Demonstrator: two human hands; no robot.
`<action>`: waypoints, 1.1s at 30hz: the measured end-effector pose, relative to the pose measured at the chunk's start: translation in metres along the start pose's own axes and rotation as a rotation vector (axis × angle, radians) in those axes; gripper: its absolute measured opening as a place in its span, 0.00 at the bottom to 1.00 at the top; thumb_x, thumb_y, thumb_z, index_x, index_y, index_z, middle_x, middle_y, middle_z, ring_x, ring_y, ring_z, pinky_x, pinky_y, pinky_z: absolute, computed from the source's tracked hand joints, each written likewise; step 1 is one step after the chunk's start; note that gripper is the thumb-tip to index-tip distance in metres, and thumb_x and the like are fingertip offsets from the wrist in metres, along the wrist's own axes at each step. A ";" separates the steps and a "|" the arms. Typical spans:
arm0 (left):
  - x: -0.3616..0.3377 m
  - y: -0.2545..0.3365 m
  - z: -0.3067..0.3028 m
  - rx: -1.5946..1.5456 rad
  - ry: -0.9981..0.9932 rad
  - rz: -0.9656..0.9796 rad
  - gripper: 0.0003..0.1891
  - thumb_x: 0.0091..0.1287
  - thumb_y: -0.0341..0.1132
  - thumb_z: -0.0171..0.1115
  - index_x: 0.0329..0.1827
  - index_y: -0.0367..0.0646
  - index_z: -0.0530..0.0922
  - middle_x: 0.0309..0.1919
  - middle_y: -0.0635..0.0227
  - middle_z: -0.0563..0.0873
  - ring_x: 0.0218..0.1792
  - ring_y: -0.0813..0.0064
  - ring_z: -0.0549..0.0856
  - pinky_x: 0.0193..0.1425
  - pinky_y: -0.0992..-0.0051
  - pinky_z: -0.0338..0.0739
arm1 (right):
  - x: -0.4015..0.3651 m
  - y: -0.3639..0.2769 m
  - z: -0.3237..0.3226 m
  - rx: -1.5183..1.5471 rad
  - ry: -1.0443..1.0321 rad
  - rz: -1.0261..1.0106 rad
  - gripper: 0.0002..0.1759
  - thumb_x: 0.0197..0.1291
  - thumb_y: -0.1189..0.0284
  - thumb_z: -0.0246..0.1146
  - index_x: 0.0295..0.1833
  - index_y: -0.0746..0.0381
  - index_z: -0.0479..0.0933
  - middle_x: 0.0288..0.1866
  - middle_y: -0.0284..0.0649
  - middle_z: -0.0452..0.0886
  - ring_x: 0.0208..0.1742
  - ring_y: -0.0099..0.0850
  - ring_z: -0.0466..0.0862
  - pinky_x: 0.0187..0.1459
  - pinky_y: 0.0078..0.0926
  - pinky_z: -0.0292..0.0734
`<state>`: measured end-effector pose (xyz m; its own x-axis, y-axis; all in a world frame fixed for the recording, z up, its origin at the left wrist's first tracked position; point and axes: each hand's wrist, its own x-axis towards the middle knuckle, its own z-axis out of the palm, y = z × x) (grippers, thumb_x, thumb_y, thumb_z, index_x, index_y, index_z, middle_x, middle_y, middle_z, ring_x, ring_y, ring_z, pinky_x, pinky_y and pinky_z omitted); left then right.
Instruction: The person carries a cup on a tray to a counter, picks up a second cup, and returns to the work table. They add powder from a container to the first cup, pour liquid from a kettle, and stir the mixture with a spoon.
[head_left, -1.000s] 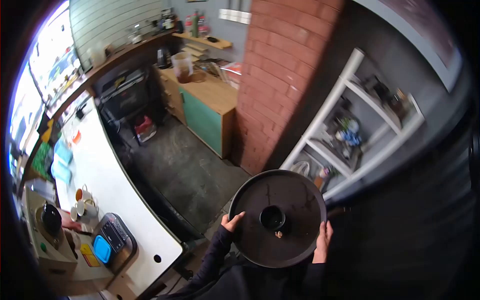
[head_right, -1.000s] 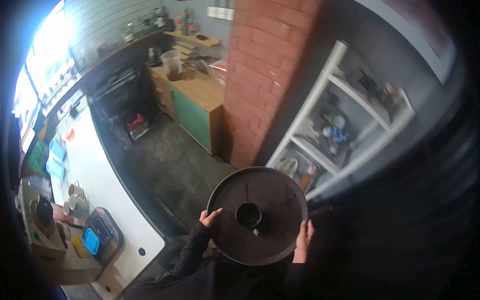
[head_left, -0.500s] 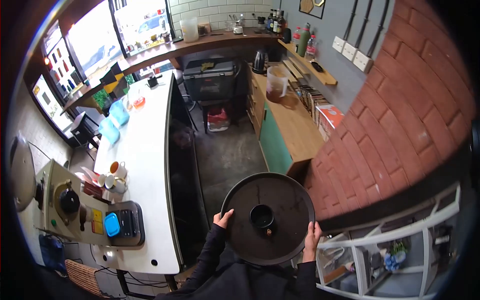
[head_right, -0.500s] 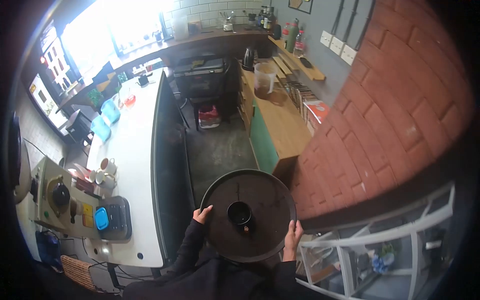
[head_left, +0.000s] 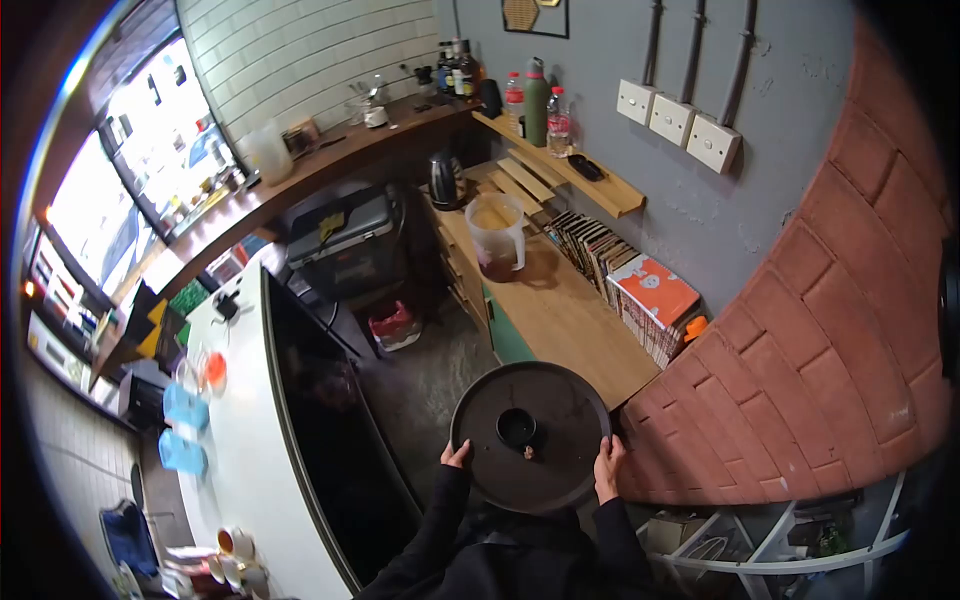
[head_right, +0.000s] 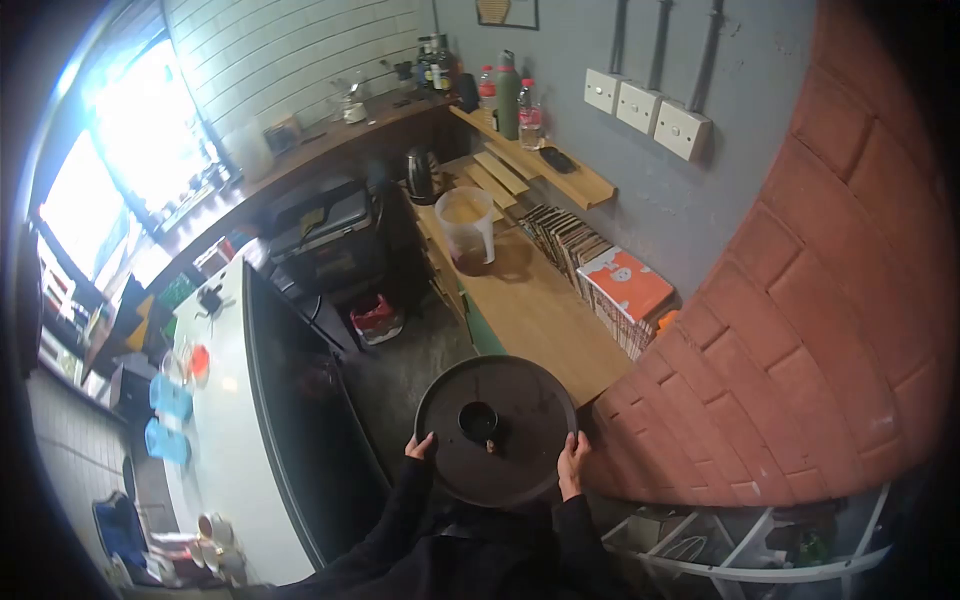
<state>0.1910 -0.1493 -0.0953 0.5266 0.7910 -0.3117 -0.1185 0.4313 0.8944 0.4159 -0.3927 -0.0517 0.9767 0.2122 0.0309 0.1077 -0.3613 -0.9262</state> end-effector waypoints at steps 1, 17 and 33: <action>0.019 -0.003 0.002 0.013 -0.013 -0.016 0.18 0.67 0.32 0.64 0.59 0.35 0.77 0.44 0.66 0.86 0.43 0.76 0.83 0.49 0.75 0.78 | 0.007 0.009 0.007 -0.047 -0.064 0.093 0.14 0.70 0.68 0.55 0.45 0.72 0.73 0.40 0.55 0.77 0.43 0.46 0.77 0.45 0.39 0.70; 0.219 -0.001 0.079 0.104 -0.154 -0.277 0.19 0.75 0.41 0.57 0.63 0.39 0.73 0.47 0.65 0.85 0.45 0.72 0.83 0.50 0.70 0.79 | 0.127 0.032 0.098 -0.506 0.362 -0.052 0.09 0.55 0.77 0.64 0.39 0.72 0.78 0.39 0.57 0.79 0.44 0.55 0.78 0.49 0.46 0.71; 0.388 -0.134 0.081 0.524 -0.045 -0.293 0.30 0.61 0.47 0.71 0.55 0.43 0.64 0.40 0.55 0.81 0.37 0.68 0.81 0.40 0.70 0.78 | 0.195 -0.029 0.157 0.126 0.096 0.213 0.08 0.65 0.70 0.63 0.47 0.61 0.79 0.29 0.34 0.79 0.28 0.20 0.78 0.29 0.20 0.73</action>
<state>0.4791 0.0648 -0.3102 0.5108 0.6478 -0.5651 0.4615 0.3479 0.8160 0.5745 -0.1983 -0.0777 0.9887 0.0539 -0.1397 -0.1202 -0.2713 -0.9550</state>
